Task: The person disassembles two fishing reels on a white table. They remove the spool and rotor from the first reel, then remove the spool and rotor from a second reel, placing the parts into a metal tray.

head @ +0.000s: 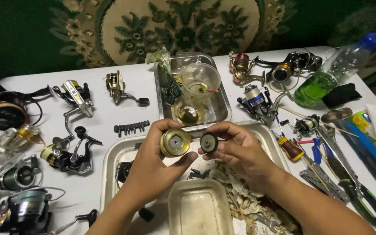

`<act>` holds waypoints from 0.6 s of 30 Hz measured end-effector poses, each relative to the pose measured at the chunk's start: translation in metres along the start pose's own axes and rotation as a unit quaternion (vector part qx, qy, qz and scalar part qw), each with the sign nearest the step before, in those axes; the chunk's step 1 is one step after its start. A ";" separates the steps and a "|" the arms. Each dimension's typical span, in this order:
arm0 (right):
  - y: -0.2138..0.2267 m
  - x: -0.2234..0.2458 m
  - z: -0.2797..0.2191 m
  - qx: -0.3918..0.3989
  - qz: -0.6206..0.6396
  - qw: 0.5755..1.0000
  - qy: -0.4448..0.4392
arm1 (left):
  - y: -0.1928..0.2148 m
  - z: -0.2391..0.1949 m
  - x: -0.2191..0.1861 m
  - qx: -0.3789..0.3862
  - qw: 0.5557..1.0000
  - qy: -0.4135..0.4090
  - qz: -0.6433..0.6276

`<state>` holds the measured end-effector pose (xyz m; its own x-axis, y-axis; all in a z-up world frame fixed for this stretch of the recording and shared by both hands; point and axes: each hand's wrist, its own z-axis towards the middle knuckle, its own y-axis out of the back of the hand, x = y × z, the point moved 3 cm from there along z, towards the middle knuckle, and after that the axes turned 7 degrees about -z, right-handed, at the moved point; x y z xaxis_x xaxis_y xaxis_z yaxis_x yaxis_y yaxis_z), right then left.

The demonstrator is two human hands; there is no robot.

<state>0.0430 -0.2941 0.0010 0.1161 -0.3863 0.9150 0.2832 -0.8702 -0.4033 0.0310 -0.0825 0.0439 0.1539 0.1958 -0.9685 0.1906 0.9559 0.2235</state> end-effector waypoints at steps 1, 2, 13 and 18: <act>-0.002 0.002 0.000 0.001 0.001 1.000 -0.002 | -0.001 0.000 -0.001 -0.001 1.000 0.002 0.000; -0.003 0.002 -0.002 -0.010 -0.024 1.000 -0.016 | -0.002 -0.001 -0.003 0.006 1.000 -0.010 -0.007; -0.004 -0.006 -0.007 0.043 -0.077 0.996 -0.016 | -0.009 -0.001 0.001 0.035 0.999 -0.009 -0.008; -0.002 -0.005 -0.007 0.014 -0.073 0.997 -0.023 | -0.008 0.002 0.006 0.041 0.999 -0.032 -0.010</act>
<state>0.0355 -0.2922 -0.0027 0.1145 -0.2423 0.9634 0.3257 -0.9070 -0.2669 0.0320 -0.0890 0.0370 0.2106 0.1590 -0.9646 0.2734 0.9377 0.2143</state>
